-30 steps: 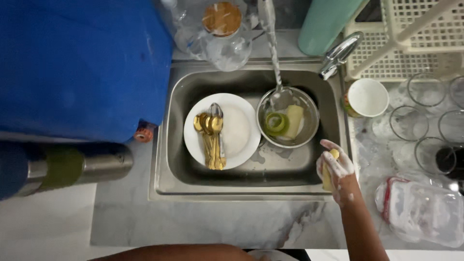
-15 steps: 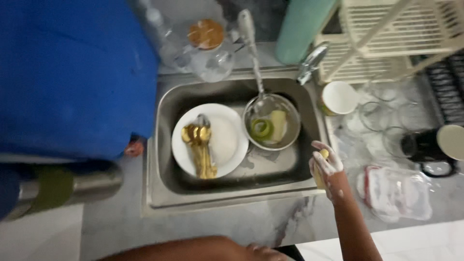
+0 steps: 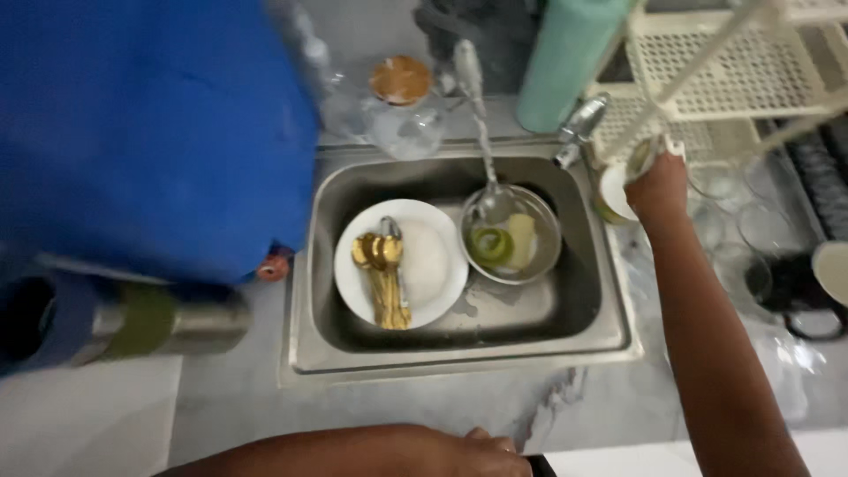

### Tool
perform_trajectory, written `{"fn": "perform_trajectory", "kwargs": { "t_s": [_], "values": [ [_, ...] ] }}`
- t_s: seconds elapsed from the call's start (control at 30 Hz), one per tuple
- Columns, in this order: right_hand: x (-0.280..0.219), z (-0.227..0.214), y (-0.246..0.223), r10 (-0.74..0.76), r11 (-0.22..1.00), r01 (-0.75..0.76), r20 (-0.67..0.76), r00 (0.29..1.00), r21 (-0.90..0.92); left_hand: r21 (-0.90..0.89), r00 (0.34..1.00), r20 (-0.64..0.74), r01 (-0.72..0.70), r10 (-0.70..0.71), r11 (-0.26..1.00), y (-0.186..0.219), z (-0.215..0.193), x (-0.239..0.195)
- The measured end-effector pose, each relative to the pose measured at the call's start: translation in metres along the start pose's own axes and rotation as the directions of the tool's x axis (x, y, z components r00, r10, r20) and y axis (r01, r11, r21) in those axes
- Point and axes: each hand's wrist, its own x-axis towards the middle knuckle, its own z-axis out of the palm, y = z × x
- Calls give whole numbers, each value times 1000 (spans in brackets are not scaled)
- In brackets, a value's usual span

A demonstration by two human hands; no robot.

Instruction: The person washes various dishes and utensils in a kitchen sink by hand using a soapy sponge, including scrubbing a metal bowl, rinsing silverware, and wiping down plates before setting them aside.

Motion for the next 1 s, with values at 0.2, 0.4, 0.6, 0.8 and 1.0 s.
{"fn": "perform_trajectory", "kwargs": {
  "t_s": [0.2, 0.4, 0.6, 0.8, 1.0],
  "values": [
    [10, 36, 3, 142, 951, -33, 341, 929, -306, 12, 713, -700, 75, -45, 997, -148, -56, 84],
    [0, 39, 39, -112, 981, 135, -156, 981, 140, -637, -150, -738, 476, -657, 607, -206, -151, 44],
    [-43, 40, 39, 174, 686, 52, -233, 957, 726, -672, -307, -734, 459, -605, 582, -238, -166, 48],
    [-89, 23, -58, 248, -30, -327, 324, 913, 945, -619, -275, -784, 283, -556, 733, -253, -154, 22],
    [-110, 133, -85, 253, 38, -681, 652, 714, 731, -476, -214, -879, 351, -426, 806, -181, -140, 51]
  ]
}}
